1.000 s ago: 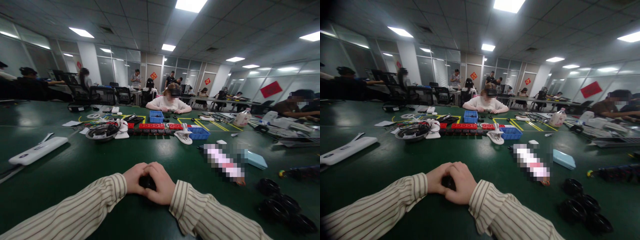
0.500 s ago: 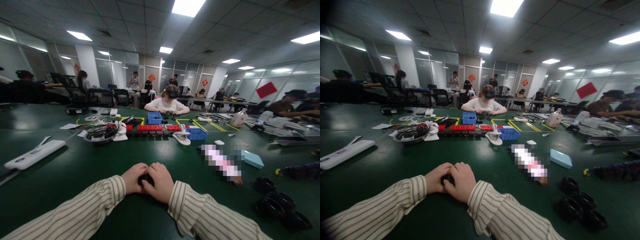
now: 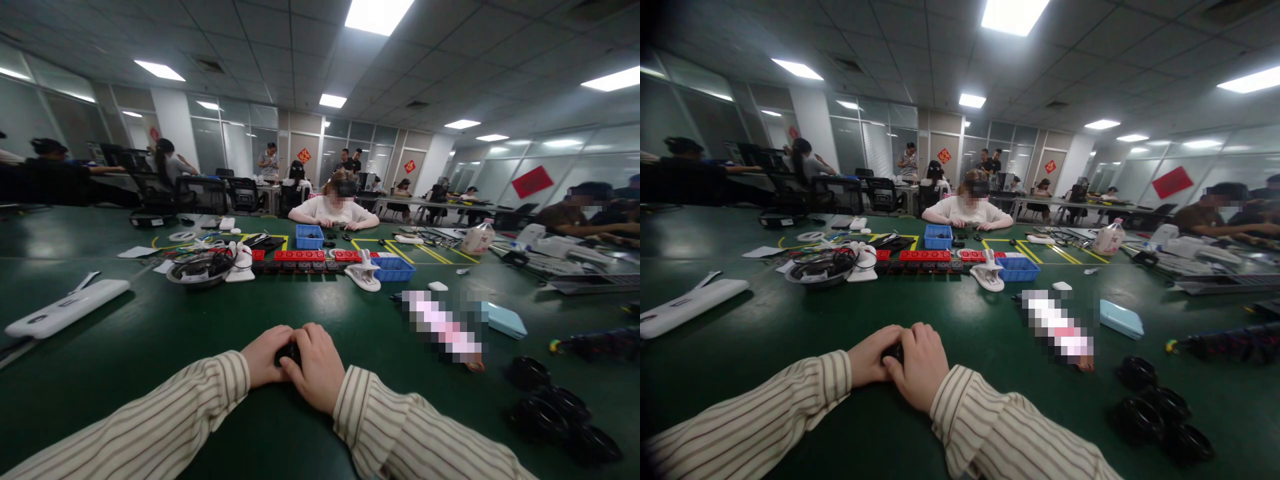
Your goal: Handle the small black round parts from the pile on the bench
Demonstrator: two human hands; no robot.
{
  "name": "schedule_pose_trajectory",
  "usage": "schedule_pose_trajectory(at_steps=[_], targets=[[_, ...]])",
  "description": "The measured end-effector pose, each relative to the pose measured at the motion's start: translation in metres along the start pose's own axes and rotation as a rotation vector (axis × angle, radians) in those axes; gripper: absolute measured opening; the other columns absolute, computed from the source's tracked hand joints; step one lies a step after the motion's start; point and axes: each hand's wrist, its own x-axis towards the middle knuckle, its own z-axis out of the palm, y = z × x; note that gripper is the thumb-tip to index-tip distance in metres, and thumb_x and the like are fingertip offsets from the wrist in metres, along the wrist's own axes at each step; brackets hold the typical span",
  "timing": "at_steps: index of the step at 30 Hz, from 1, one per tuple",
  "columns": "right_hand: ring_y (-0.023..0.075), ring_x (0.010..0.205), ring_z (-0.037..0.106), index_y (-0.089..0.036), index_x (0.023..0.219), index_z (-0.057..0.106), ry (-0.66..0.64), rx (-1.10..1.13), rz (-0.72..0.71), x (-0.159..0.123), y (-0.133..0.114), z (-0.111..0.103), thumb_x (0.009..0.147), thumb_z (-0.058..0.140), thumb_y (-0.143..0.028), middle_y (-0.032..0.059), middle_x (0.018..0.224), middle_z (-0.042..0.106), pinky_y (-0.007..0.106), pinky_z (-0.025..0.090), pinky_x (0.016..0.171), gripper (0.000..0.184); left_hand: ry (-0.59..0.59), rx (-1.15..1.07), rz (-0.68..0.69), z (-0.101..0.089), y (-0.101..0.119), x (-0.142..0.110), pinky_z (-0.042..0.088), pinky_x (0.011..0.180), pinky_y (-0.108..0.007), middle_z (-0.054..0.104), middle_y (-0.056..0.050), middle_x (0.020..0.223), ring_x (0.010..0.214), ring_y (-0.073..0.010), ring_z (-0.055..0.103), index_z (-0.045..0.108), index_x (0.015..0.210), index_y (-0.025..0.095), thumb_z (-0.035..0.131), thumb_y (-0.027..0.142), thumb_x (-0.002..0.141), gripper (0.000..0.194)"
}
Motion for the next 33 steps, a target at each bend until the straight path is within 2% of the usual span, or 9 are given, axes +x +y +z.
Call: schedule_pose_trajectory(at_steps=[3, 8, 11, 14, 18, 22, 25, 29, 33], targets=[[0.0211, 0.085, 0.042, -0.015, 0.092, 0.051, 0.030, -0.017, -0.027, 0.001, 0.001, 0.000, 0.078, 0.055, -0.028, 0.0069, 0.091, 0.048, 0.037, 0.038, 0.077, 0.019, 0.012, -0.005, -0.006, 0.002, -0.002, 0.000, 0.043, 0.079, -0.037, 0.055, -0.005, 0.092, 0.084, -0.0236, 0.050, 0.055, 0.091, 0.014, 0.069, 0.017, 0.059, 0.036], [0.0201, 0.085, 0.043, -0.015, 0.087, 0.052, 0.053, 0.063, -0.181, 0.001, 0.006, 0.002, 0.073, 0.048, -0.017, 0.0070, 0.091, 0.050, 0.035, 0.037, 0.078, 0.014, 0.030, -0.052, 0.005, 0.004, -0.006, 0.000, 0.042, 0.085, -0.033, 0.056, -0.004, 0.096, 0.090, -0.0219, 0.052, 0.056, 0.084, 0.015, 0.068, 0.009, 0.058, 0.029], [0.0190, 0.087, 0.045, -0.017, 0.085, 0.052, 0.031, 0.125, -0.287, 0.001, 0.008, 0.001, 0.066, 0.043, -0.013, 0.0057, 0.091, 0.053, 0.033, 0.037, 0.080, 0.022, 0.015, -0.085, 0.020, 0.004, -0.011, 0.000, 0.043, 0.086, -0.032, 0.057, -0.002, 0.096, 0.092, -0.0213, 0.053, 0.059, 0.084, 0.016, 0.071, 0.010, 0.058, 0.030], [0.0197, 0.091, 0.046, -0.015, 0.095, 0.050, 0.061, 0.233, -0.380, 0.000, 0.008, -0.001, 0.062, 0.042, -0.014, 0.0075, 0.096, 0.053, 0.034, 0.038, 0.083, 0.034, -0.002, -0.105, 0.039, 0.004, -0.013, 0.000, 0.041, 0.089, -0.034, 0.058, -0.002, 0.099, 0.095, -0.0223, 0.053, 0.060, 0.093, 0.018, 0.073, 0.014, 0.058, 0.037], [0.0229, 0.098, 0.043, -0.015, 0.102, 0.049, 0.134, 0.178, -0.280, -0.001, 0.006, -0.002, 0.070, 0.051, -0.028, 0.0095, 0.105, 0.049, 0.039, 0.034, 0.088, 0.034, 0.003, -0.112, 0.080, 0.002, -0.011, -0.001, 0.038, 0.094, -0.038, 0.054, -0.006, 0.109, 0.102, -0.0251, 0.050, 0.054, 0.105, 0.016, 0.074, 0.027, 0.060, 0.051], [0.0228, 0.092, 0.042, -0.016, 0.098, 0.049, 0.132, 0.045, -0.112, -0.002, 0.005, 0.003, 0.072, 0.059, -0.042, 0.0081, 0.100, 0.048, 0.039, 0.034, 0.084, 0.037, 0.030, -0.044, 0.052, 0.001, -0.004, -0.002, 0.043, 0.084, -0.036, 0.054, -0.005, 0.099, 0.090, -0.0237, 0.051, 0.053, 0.098, 0.016, 0.071, 0.033, 0.060, 0.045], [0.0208, 0.086, 0.042, -0.017, 0.090, 0.050, 0.084, -0.021, -0.062, -0.001, 0.006, 0.005, 0.074, 0.059, -0.035, 0.0057, 0.092, 0.049, 0.036, 0.035, 0.078, 0.026, 0.039, 0.000, 0.027, 0.001, -0.002, -0.002, 0.042, 0.082, -0.037, 0.053, -0.005, 0.095, 0.088, -0.0242, 0.050, 0.054, 0.092, 0.016, 0.071, 0.026, 0.058, 0.039], [0.0197, 0.083, 0.042, -0.016, 0.087, 0.051, 0.056, 0.003, -0.126, 0.000, 0.006, 0.004, 0.074, 0.055, -0.024, 0.0054, 0.090, 0.051, 0.034, 0.035, 0.075, 0.016, 0.036, 0.018, 0.027, 0.002, -0.003, -0.001, 0.042, 0.085, -0.036, 0.054, -0.005, 0.096, 0.090, -0.0235, 0.050, 0.056, 0.087, 0.016, 0.069, 0.015, 0.056, 0.033], [0.0197, 0.085, 0.044, -0.016, 0.087, 0.052, 0.055, 0.064, -0.214, 0.000, 0.005, 0.002, 0.067, 0.049, -0.015, 0.0060, 0.091, 0.053, 0.034, 0.035, 0.077, 0.020, 0.032, 0.011, 0.030, 0.003, -0.004, -0.002, 0.042, 0.086, -0.034, 0.054, -0.004, 0.097, 0.092, -0.0229, 0.051, 0.058, 0.087, 0.017, 0.069, 0.010, 0.054, 0.036]])
